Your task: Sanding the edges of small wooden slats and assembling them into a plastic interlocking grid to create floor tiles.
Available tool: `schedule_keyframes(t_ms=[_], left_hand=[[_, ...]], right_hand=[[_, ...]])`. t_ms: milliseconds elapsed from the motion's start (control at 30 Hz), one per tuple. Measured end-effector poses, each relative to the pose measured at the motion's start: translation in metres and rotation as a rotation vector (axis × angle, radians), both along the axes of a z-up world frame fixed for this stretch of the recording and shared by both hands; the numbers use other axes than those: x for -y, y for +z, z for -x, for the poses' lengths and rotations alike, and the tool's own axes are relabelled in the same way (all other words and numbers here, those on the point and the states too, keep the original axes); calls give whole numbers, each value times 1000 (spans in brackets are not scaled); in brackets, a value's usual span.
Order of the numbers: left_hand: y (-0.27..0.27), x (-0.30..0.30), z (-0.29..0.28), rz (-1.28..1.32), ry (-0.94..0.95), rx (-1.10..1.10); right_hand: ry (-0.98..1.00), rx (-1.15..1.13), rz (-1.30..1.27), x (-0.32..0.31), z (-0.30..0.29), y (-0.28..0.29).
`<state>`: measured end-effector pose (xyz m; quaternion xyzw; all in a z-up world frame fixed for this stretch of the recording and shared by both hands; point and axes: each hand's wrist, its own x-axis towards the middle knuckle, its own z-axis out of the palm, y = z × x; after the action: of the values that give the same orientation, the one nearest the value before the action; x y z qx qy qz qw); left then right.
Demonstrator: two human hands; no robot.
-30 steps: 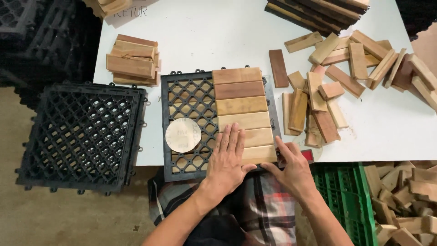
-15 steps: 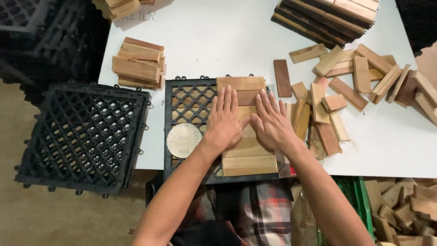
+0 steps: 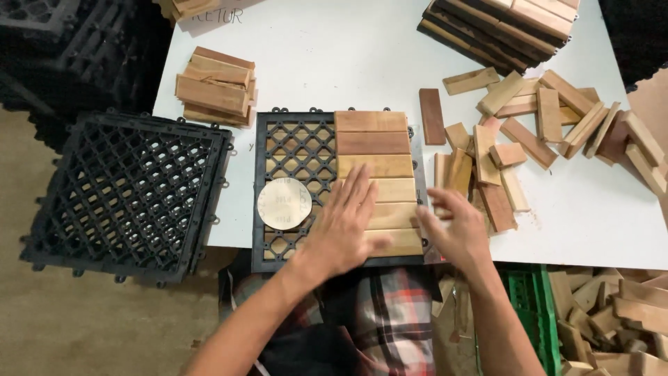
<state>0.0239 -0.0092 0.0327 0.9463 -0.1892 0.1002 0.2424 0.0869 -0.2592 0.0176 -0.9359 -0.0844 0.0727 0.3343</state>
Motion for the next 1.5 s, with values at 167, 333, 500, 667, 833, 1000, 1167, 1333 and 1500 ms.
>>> schedule_keyframes(t_ms=[167,333,500,667,833,1000,1167,1333,1500], left_hand=[[-50,3,45,-93,-3,47],[-69,11,51,-49,-61,109],[-59,28,56,229,33,-87],[-52,27,63,392,79,82],[-31,9,63,410,136,200],[24,-46,49,841,476,-241],[3,-50,29,1896,392,-181],[-25,-55,-3,1932,490,-145],[-34,-111,-33,1777,556,-134]], right_hand=[[-51,-1,165,-2,60,-18],[-3,44,374,-4,73,-22],[-9,240,393,-9,91,-35],[-165,204,-39,-30,101,5],[-227,157,-524,-53,96,34],[-192,-7,-888,-82,65,42],[-174,-153,-1140,-142,51,22],[-150,-77,-1019,-191,54,35],[188,189,-16,-192,22,2]])
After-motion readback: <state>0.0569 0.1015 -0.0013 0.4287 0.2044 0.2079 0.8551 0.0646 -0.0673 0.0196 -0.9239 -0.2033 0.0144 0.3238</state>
